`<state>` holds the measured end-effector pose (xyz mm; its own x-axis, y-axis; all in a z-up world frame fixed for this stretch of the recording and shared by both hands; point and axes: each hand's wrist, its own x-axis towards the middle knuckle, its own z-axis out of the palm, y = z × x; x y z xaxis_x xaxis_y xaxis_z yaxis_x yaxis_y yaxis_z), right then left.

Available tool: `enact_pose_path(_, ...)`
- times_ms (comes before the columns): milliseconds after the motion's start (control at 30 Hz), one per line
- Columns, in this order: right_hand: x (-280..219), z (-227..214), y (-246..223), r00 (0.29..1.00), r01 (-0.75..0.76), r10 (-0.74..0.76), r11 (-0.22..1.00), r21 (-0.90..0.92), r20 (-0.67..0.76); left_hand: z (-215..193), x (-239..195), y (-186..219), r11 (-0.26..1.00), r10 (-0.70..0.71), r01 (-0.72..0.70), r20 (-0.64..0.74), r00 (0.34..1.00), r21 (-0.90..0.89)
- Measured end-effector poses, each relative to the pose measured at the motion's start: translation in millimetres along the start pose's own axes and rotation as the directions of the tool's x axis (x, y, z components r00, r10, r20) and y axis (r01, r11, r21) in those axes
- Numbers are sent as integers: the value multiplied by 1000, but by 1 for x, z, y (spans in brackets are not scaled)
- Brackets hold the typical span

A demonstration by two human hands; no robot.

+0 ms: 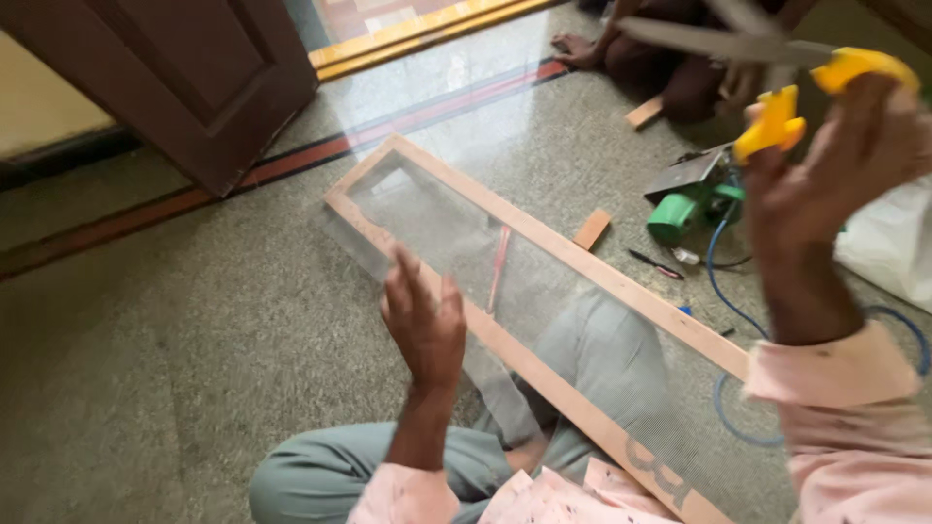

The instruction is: The person sits on the floor and uses yellow-handled scissors to trim the excess mesh from a wooden window screen frame. They cut along the edges of the frame, removing the overhanging mesh material.

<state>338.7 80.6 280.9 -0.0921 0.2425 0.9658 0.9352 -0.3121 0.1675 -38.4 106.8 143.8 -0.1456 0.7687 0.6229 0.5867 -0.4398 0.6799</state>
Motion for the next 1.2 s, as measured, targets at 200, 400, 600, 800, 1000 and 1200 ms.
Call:
enact_pose_path(200, 0, -12, -3, 898, -428, 360, 577, 696, 254, -18, 88, 63, 841, 540, -522, -153, 828, 142)
enact_pose_path(400, -1, -4, 33, 769, -471, 458, -64, 880, 446, -17, 62, 67, 857, 509, -516, -188, 840, 12)
enact_pose_path(600, -15, -10, -19, 809, -517, 294, -58, 854, 509, 19, 45, 63, 817, 577, -575, -58, 815, 50)
enact_pose_path(800, -28, -27, -61, 726, -668, 139, -93, 739, 673, 10, 5, 18, 912, -119, 81, -69, 991, -403)
enact_pose_path(1000, -83, -39, -48, 313, -929, -400, -317, 190, 862, 17, -77, -85, 442, -806, 795, 206, 555, -415)
enact_pose_path(1200, -155, -53, -81, -167, -986, -549, 111, -127, 819, 68, -142, -120, -289, -689, 918, 725, -4, -271)
